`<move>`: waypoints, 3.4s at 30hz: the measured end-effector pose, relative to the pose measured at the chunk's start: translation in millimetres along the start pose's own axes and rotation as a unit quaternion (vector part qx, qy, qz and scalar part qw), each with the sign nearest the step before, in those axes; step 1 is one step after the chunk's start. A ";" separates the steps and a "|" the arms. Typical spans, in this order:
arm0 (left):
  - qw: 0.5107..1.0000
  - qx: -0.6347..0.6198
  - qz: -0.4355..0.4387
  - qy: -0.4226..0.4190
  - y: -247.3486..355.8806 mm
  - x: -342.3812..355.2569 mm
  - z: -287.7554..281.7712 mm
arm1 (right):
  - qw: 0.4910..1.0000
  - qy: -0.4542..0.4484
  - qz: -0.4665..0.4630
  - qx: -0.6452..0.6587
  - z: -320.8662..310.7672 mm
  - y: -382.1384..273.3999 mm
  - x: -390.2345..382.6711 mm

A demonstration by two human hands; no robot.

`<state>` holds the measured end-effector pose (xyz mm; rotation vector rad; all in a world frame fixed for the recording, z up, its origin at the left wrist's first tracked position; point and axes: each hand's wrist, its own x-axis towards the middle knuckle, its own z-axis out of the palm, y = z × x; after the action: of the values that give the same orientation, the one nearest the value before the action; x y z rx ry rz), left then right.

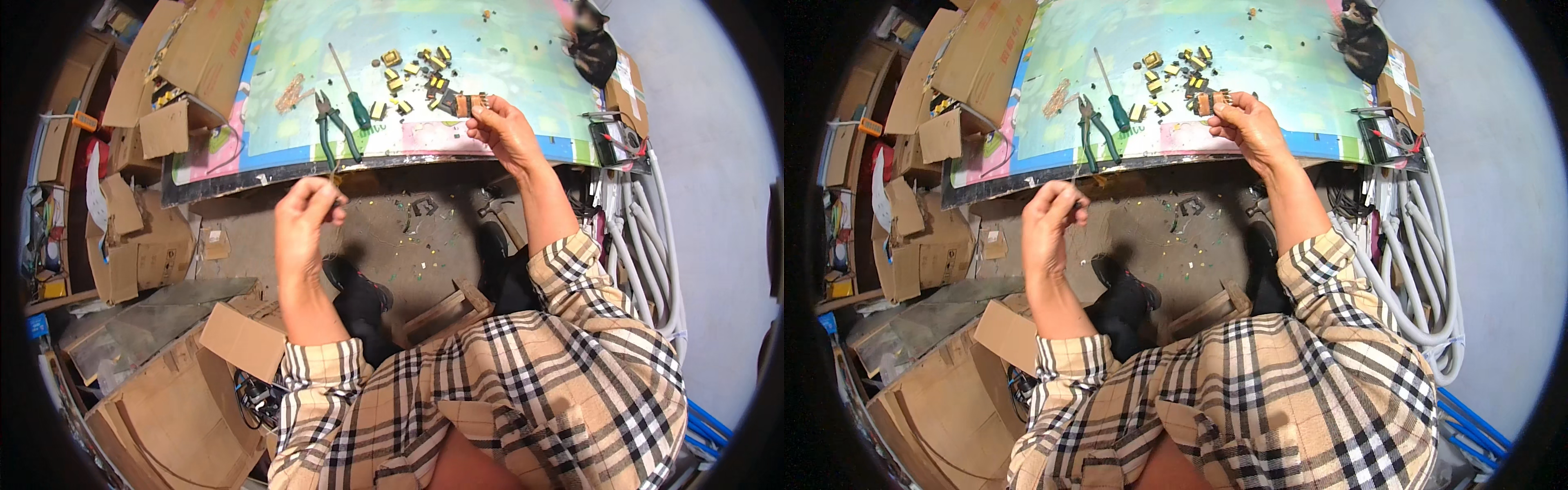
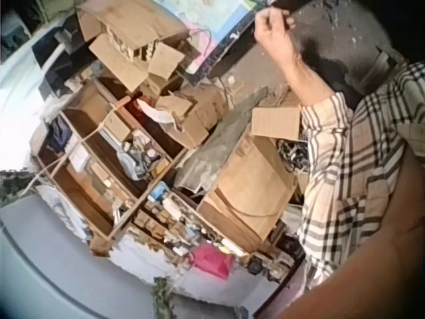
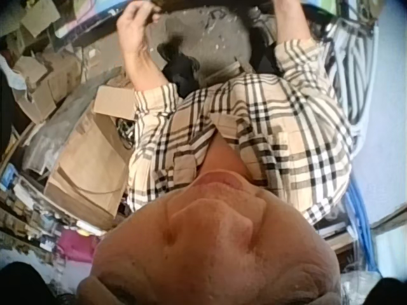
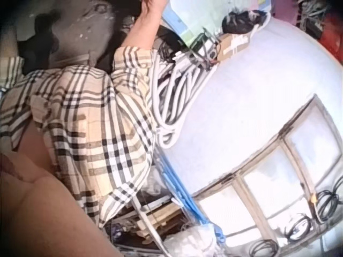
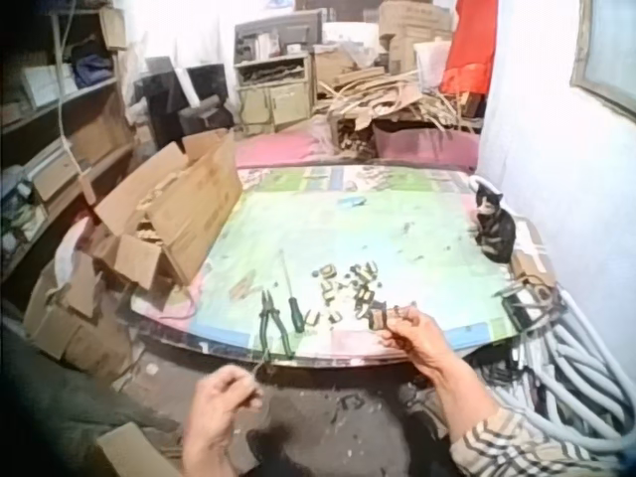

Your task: The person sits at a cluttered workbench and repeatedly handles small electronic components, using pliers to strip wires and a hammer to strike a component on the floor. The person picks up and sets down multiple small parts while manipulating wires.

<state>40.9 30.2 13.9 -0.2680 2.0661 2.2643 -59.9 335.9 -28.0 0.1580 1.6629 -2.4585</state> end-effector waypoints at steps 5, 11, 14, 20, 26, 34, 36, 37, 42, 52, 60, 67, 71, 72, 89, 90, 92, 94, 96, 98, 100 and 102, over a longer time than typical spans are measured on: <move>0.988 -0.106 -0.082 -0.075 -19.7 14.6 15.8 | 0.999 -0.030 0.021 -0.016 8.3 3.8 -5.1; 0.993 -0.051 -0.072 -0.082 -24.0 17.4 27.4 | 0.995 -0.086 0.031 -0.028 24.8 5.4 -17.4; 0.992 0.014 -0.067 -0.108 -25.4 16.9 39.0 | 0.994 -0.099 0.038 -0.033 15.2 8.4 -13.7; 0.989 0.081 -0.061 -0.110 -34.3 14.5 57.3 | 0.992 -0.124 0.023 -0.013 14.7 10.8 -17.1; 0.989 0.127 0.080 -0.003 -36.3 11.8 71.0 | 0.982 -0.181 0.036 -0.051 30.9 4.3 -32.3; 0.979 0.158 0.125 0.018 -24.9 6.6 80.1 | 0.972 -0.222 0.045 -0.062 39.7 16.3 -38.2; 0.972 0.190 0.131 0.041 -22.1 4.8 81.1 | 0.973 -0.220 0.038 -0.067 43.3 15.9 -40.1; 0.965 0.212 0.148 0.051 -23.4 5.1 80.0 | 0.972 -0.220 0.038 -0.074 45.7 14.9 -41.1; 0.938 0.259 0.217 0.078 -24.1 8.0 78.3 | 0.970 -0.223 0.037 -0.086 49.0 16.8 -41.5; 0.992 -0.004 0.122 0.026 -30.2 9.1 74.4 | 0.981 -0.160 0.072 0.078 52.7 18.6 -38.1; 0.968 -0.238 0.066 0.041 -23.5 22.9 34.5 | 0.972 -0.218 0.088 0.002 48.1 16.1 -35.0; 0.965 -0.253 0.007 -0.071 -17.6 8.8 55.2 | 0.982 -0.130 0.012 -0.135 49.6 21.9 -29.9; 0.976 -0.195 -0.064 -0.066 -24.5 0.8 65.6 | 0.993 -0.079 0.085 -0.001 50.8 21.8 -31.0; 0.975 -0.201 -0.071 -0.054 -22.1 1.8 65.5 | 0.991 -0.070 0.105 0.038 50.8 22.2 -33.0; 0.958 -0.278 0.022 0.061 -17.9 3.3 27.1 | 0.974 -0.179 0.032 -0.138 50.1 10.6 -34.2; 0.963 -0.254 0.051 0.080 -17.5 4.5 27.4 | 0.968 -0.179 0.003 -0.178 55.3 10.5 -37.8; 0.987 -0.064 0.111 0.095 -15.3 3.9 28.9 | 0.958 -0.193 -0.051 -0.204 58.2 15.3 -37.8; 0.973 0.126 0.162 0.101 -11.9 2.1 37.0 | 0.950 -0.188 -0.080 -0.236 61.8 15.4 -40.6; 0.940 0.293 0.146 0.095 -2.5 -8.6 51.8 | 0.948 -0.190 -0.084 -0.241 65.7 12.2 -45.6; 0.888 0.401 0.203 0.095 -0.3 -11.0 61.3 | 0.946 -0.190 -0.098 -0.243 67.5 11.8 -48.2; 0.873 0.397 0.266 0.100 -4.1 -8.9 65.7 | 0.949 -0.205 -0.081 -0.226 68.4 11.4 -49.6; 0.852 0.414 0.308 0.094 -10.2 -4.6 62.3 | 0.949 -0.215 -0.076 -0.218 69.4 12.1 -51.2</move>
<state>41.8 93.3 9.9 0.2838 3.3443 1.2942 -6.8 271.3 -3.8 -0.5378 1.9968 -1.9498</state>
